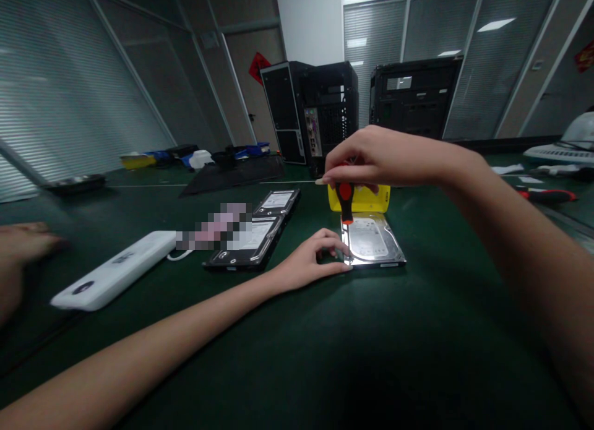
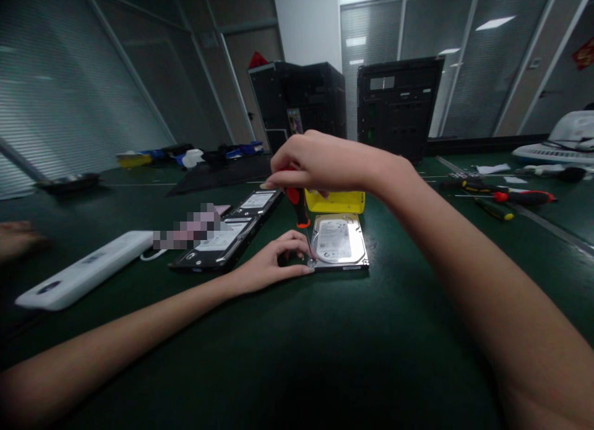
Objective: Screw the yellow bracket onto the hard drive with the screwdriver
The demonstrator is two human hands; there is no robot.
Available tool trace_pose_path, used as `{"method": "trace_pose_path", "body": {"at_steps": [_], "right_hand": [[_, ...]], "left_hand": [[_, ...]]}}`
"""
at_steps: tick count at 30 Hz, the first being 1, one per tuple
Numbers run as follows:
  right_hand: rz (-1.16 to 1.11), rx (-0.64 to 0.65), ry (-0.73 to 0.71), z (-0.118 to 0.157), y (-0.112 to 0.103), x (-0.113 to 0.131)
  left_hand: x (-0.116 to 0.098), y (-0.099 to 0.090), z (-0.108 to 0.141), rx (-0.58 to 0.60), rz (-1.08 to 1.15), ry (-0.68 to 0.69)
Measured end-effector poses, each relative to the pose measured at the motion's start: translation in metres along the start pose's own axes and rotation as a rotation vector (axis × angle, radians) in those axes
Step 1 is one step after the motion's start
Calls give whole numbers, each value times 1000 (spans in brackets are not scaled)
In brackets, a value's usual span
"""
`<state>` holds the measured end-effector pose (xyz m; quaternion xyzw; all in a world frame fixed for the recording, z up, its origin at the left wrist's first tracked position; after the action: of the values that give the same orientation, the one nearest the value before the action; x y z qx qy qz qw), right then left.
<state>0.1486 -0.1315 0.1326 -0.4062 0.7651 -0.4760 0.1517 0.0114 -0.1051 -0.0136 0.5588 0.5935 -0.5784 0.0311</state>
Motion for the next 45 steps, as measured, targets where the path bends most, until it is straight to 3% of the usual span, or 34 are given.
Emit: {"method": "trace_pose_path", "body": {"at_steps": [6, 16, 23, 30, 45], "right_hand": [[19, 19, 107, 0, 2, -4], [77, -39, 76, -3, 8, -7], [37, 35, 65, -1, 6, -6], [37, 28, -32, -2, 6, 0], [28, 63, 83, -1, 5, 2]], "left_hand": [[-2, 0, 0, -6, -4, -4], [-3, 0, 0, -9, 6, -3], [-2, 0, 0, -4, 17, 5], [-4, 0, -1, 0, -3, -4], [-3, 1, 1, -29, 0, 13]]}}
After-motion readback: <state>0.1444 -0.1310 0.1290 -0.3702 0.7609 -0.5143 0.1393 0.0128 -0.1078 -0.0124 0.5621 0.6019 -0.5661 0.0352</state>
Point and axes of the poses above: each hand's wrist, its own z-axis away from the middle knuckle, its own y-axis out of the palm, x = y × z, the point moved 4 cm from there along -z, towards the middle knuckle, and after that the axes turned 15 degrees about -x, right-handed, at the moved point
